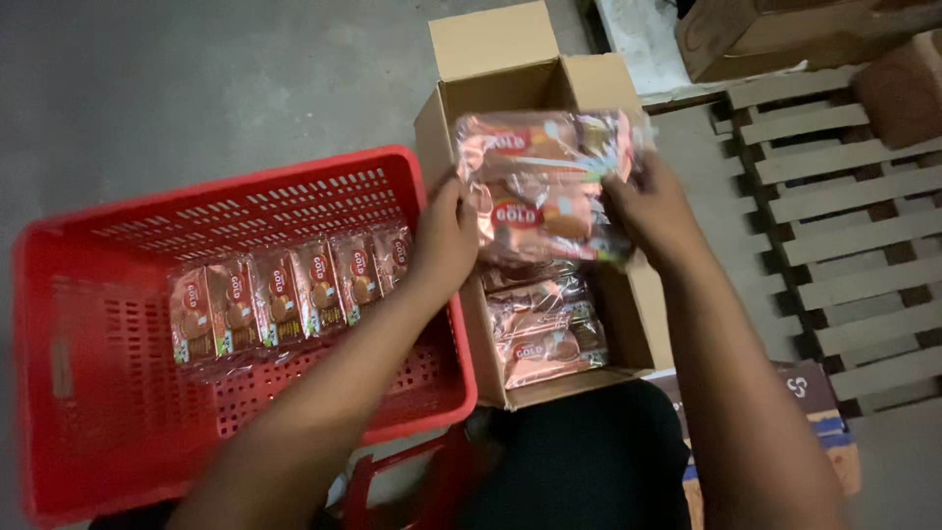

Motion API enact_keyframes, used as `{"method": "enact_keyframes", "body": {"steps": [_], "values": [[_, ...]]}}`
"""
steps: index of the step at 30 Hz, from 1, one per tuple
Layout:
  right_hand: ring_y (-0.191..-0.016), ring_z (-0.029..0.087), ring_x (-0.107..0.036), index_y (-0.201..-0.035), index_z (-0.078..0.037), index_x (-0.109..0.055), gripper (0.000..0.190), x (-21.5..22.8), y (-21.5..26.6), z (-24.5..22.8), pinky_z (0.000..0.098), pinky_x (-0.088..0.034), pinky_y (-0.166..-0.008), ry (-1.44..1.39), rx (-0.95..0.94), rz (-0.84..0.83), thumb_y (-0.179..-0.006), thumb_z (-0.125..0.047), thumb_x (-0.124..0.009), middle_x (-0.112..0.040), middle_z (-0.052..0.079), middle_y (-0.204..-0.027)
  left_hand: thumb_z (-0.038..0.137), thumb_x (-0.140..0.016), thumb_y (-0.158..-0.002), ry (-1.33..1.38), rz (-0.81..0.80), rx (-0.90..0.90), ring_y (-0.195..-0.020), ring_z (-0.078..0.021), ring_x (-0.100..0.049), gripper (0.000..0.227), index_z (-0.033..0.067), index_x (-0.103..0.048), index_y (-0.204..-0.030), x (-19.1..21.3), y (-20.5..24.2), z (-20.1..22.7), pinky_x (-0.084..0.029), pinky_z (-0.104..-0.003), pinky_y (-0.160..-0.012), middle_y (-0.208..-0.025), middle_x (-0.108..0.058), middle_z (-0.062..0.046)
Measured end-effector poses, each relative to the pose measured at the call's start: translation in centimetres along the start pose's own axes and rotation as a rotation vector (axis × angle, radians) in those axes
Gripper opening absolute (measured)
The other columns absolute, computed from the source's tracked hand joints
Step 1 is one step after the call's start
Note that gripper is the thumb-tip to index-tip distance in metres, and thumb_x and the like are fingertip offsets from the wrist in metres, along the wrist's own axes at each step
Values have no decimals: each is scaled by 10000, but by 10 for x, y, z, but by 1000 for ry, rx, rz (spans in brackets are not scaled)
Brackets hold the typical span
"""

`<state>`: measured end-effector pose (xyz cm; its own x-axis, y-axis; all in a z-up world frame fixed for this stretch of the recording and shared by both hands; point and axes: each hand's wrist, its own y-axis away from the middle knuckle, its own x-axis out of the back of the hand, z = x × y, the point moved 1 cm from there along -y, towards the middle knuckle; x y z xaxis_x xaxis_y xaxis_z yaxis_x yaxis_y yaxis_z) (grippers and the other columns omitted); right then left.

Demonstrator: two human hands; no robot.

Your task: The person transfers individually wrapped snack packs from a red basket into a cardboard box, arranging them in neat rows. After filling the first box, the person closes it and opens a second box to continue packing the remaining snack packs.

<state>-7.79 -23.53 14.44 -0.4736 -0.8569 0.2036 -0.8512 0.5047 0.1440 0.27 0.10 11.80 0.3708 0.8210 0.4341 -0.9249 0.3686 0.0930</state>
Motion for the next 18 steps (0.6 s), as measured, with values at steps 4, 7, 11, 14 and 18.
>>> {"method": "enact_keyframes", "body": {"steps": [4, 7, 11, 14, 18], "values": [[-1216, 470, -526, -1419, 86, -461, 515, -8, -74, 16, 610, -423, -969, 243, 261, 9, -1007, -163, -642, -571, 323, -1264, 152, -518, -1014, 32, 125, -81, -859, -386, -724, 83, 105, -531, -947, -19, -67, -27, -563, -415, -734, -824, -671, -179], [-1259, 540, -524, -1426, 46, -491, 454, -17, -126, 36, 619, -457, -1020, 347, 374, 34, -1042, -160, -619, -562, 339, -1323, 145, -530, -1000, -9, 207, -156, -865, -402, -717, 67, 112, -534, -941, -24, -100, -40, -568, -440, -742, -830, -679, -176], [-1136, 680, -541, -1415, 128, -446, 459, -45, -149, 51, 703, -493, -944, 358, 458, 88, -1009, -30, -590, -555, 442, -1228, 95, -577, -971, -216, 281, -272, -860, -457, -696, 72, 69, -561, -906, -29, -130, -61, -568, -492, -735, -802, -644, -205], [-1462, 415, -413, -1561, 35, -255, 615, -48, -168, 89, 488, -335, -1201, 439, 382, 28, -1041, -146, -531, -398, 275, -1586, 135, -455, -1057, -294, 182, -167, -759, -304, -518, 264, 14, -580, -859, -37, -138, -69, -374, -434, -638, -842, -565, -135], [-1240, 461, -502, -1565, -5, -304, 696, -61, -161, 79, 563, -391, -1058, 534, 503, -61, -889, -16, -469, -532, 331, -1393, 111, -586, -976, -599, 231, -185, -886, -359, -565, 210, 44, -609, -778, -45, -147, -100, -460, -508, -785, -866, -596, -111]]}}
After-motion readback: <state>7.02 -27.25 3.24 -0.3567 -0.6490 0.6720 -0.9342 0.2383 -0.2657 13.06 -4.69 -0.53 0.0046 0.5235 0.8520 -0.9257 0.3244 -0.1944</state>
